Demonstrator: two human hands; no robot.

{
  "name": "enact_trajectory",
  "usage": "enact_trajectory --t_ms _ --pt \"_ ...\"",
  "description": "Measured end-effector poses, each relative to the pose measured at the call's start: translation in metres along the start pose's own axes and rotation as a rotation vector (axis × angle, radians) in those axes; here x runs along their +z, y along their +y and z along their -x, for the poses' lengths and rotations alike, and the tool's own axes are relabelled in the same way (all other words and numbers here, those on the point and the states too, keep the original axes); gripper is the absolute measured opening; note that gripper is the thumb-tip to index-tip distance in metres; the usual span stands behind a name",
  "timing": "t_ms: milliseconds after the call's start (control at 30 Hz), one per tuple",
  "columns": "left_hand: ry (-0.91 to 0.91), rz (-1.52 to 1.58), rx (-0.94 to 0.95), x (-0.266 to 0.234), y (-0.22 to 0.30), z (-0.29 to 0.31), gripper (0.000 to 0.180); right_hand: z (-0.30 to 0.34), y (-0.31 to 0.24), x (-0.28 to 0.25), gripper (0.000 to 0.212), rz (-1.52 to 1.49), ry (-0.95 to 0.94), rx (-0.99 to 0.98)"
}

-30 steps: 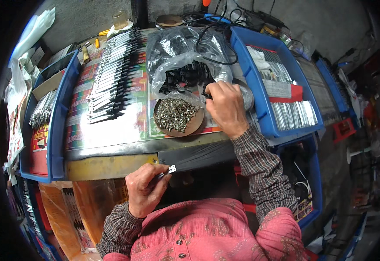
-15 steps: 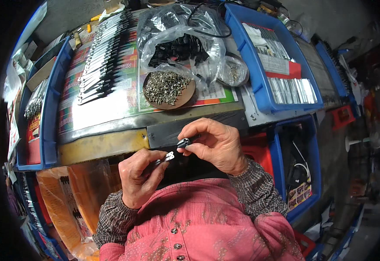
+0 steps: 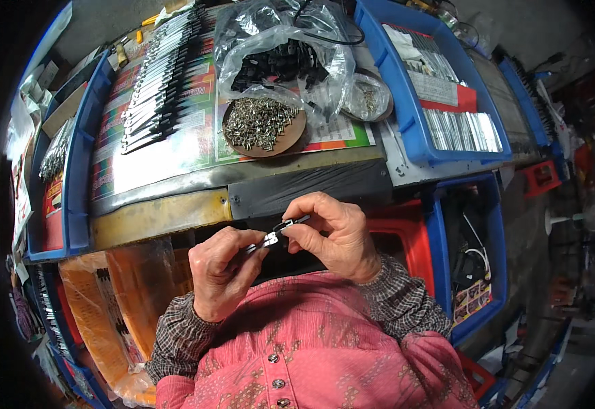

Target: The person assembles wiper components by taking metal strips and plastic caps from containers, attaching the plastic caps onto the ends of the strips by hand, and placing the assembled blades into a row on the workbench.

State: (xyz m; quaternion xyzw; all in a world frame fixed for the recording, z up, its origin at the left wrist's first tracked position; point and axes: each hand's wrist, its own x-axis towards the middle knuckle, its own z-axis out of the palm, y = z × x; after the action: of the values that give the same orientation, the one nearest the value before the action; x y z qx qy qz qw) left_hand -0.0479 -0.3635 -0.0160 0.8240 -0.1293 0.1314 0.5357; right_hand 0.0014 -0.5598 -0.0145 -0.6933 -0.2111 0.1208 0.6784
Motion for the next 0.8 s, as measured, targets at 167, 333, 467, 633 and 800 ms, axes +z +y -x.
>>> enact_trajectory --t_ms 167,333,467,633,800 --pt "-0.021 -0.051 0.009 -0.002 0.001 0.0 0.02 0.0 -0.003 0.007 0.017 0.019 0.054 0.012" --pt "-0.021 -0.098 0.029 -0.001 -0.002 0.001 0.02 0.0 -0.005 0.008 0.015 -0.013 0.044 0.076" --pt "0.018 -0.113 0.08 0.001 -0.005 0.002 0.022 0.0 0.004 0.01 0.014 -0.142 0.046 0.186" --pt "0.014 -0.148 0.102 0.001 -0.006 0.003 0.024 0.0 0.003 0.013 0.013 -0.104 0.023 0.193" --pt "-0.029 -0.133 0.103 0.001 -0.006 0.003 0.024 -0.005 0.006 0.009 0.012 -0.178 -0.063 0.276"
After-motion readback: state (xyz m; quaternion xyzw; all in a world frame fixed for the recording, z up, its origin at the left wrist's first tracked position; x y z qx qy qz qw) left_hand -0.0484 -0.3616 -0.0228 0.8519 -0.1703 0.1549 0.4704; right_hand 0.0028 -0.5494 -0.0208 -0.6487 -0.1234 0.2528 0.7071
